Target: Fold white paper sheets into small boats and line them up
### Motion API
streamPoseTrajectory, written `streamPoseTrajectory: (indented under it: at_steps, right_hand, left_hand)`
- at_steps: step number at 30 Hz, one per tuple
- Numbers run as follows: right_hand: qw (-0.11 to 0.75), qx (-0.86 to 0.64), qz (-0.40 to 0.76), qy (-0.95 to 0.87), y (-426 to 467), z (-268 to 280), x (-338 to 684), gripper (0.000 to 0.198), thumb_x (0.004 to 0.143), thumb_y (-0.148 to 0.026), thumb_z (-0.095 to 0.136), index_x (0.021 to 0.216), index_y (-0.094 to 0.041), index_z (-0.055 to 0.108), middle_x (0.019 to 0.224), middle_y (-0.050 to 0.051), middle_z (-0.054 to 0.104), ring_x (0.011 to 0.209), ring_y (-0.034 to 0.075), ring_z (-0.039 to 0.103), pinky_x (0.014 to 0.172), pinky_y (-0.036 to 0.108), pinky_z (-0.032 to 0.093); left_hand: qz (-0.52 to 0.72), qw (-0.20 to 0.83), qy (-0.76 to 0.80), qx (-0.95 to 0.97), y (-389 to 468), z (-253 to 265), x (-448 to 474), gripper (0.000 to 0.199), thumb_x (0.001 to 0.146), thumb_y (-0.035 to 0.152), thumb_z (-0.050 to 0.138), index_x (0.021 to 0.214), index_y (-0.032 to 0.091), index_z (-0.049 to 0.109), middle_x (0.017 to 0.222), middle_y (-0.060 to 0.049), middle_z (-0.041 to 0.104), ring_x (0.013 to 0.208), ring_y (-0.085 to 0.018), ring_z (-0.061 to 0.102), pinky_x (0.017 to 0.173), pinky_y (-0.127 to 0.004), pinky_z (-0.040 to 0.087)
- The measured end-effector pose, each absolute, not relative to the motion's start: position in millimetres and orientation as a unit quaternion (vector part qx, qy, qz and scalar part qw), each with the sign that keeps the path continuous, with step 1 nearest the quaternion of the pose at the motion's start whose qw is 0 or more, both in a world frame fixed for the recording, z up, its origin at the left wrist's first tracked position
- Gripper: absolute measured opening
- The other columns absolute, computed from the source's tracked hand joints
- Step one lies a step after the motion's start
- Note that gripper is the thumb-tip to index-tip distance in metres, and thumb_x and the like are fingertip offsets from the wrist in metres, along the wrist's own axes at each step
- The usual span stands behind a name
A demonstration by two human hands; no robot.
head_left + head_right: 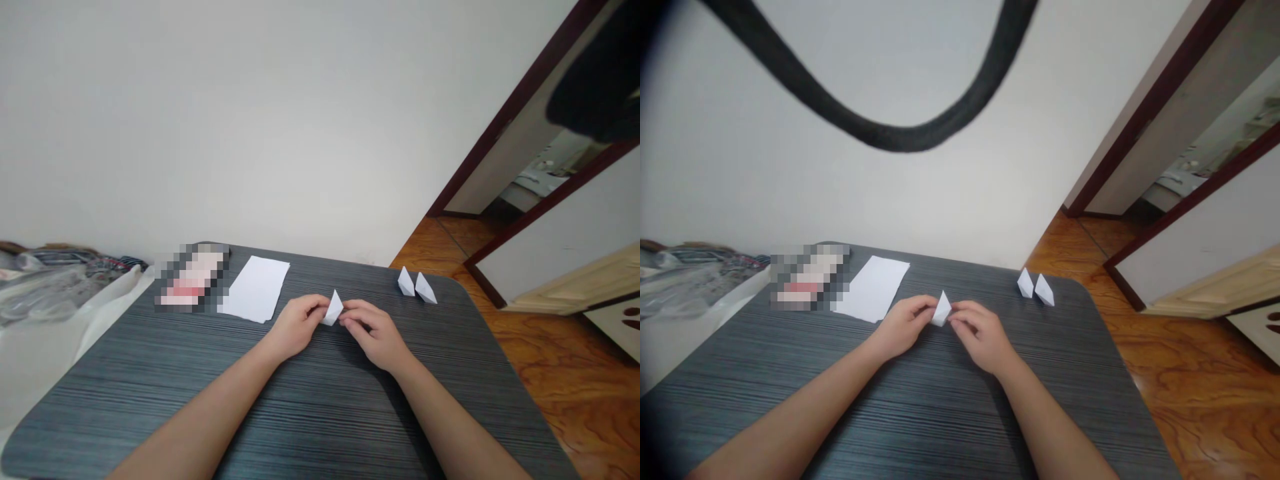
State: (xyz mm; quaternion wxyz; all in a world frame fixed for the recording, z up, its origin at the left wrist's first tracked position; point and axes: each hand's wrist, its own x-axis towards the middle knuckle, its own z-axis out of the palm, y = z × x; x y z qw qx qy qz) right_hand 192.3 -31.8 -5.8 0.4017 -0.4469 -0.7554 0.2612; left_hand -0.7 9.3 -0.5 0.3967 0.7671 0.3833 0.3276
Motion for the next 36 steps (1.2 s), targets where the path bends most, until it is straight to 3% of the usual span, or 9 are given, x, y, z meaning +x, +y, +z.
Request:
streamPoseTrajectory:
  at_steps: [2,5,8,16,22,26,36]
  right_hand:
    - [0.412,-0.467,0.261,-0.738,-31.9,-8.7,194.8,0.016,0.087,-0.019,0.048,0.089,-0.021,0.064,0.105,0.008,0.061,0.091,0.019,0.059,0.079,0.034,0.048]
    - [0.425,-0.492,0.246,-0.719,-31.1,-11.2,198.8,0.03,0.088,-0.019,0.045,0.117,-0.023,0.051,0.1,0.008,0.061,0.075,0.016,0.059,0.067,0.03,0.05]
    - [0.378,-0.468,0.191,-0.776,-29.9,-8.2,202.4,0.042,0.088,-0.018,0.047,0.129,-0.024,0.043,0.102,0.008,0.059,0.085,0.018,0.058,0.078,0.033,0.048]
    - [0.278,-0.455,0.128,-0.836,-29.6,2.3,201.9,0.02,0.092,-0.021,0.042,0.1,-0.019,0.061,0.091,0.006,0.061,0.084,0.017,0.057,0.076,0.03,0.047]
    - [0.298,-0.521,0.063,-0.797,-21.8,-4.3,219.8,0.02,0.091,-0.021,0.043,0.101,-0.019,0.061,0.095,0.007,0.064,0.089,0.019,0.059,0.08,0.031,0.046]
    - [0.308,-0.619,-0.017,-0.722,-11.3,-10.2,244.8,0.023,0.091,-0.023,0.042,0.103,-0.017,0.061,0.097,0.009,0.065,0.09,0.021,0.06,0.082,0.032,0.045]
    - [0.213,-0.734,-0.076,-0.64,3.7,-19.3,267.5,0.02,0.089,-0.024,0.042,0.087,-0.018,0.062,0.081,0.006,0.066,0.076,0.019,0.061,0.067,0.027,0.04]
  left_hand:
    - [0.328,0.364,0.385,0.782,10.2,-2.2,-1.0,0.022,0.088,0.018,0.041,0.089,0.018,0.063,0.088,-0.003,0.064,0.082,-0.014,0.055,0.076,-0.026,0.04]
    - [0.314,0.299,0.362,0.826,10.6,-5.1,-1.4,0.022,0.089,0.02,0.042,0.088,0.018,0.064,0.085,-0.003,0.064,0.083,-0.016,0.052,0.079,-0.029,0.038]
    - [0.283,0.236,0.341,0.865,9.9,-7.2,-2.0,0.024,0.09,0.021,0.04,0.095,0.02,0.064,0.088,-0.004,0.063,0.086,-0.018,0.049,0.08,-0.032,0.036]
    - [0.248,0.158,0.315,0.902,9.7,-5.8,-1.2,0.028,0.091,0.019,0.038,0.102,0.024,0.063,0.088,-0.005,0.062,0.089,-0.02,0.047,0.079,-0.036,0.037]
    - [0.353,0.153,0.373,0.845,10.1,-5.3,0.4,0.027,0.088,0.021,0.044,0.112,0.021,0.056,0.112,-0.008,0.055,0.107,-0.022,0.045,0.093,-0.041,0.037]
    - [0.344,0.177,0.379,0.84,10.2,-7.4,0.1,0.025,0.088,0.022,0.044,0.11,0.02,0.055,0.11,-0.007,0.055,0.107,-0.021,0.046,0.094,-0.04,0.038]
    - [0.306,0.202,0.368,0.855,11.1,-11.2,-0.7,0.019,0.089,0.023,0.042,0.098,0.02,0.059,0.1,-0.005,0.059,0.098,-0.019,0.049,0.09,-0.037,0.04]
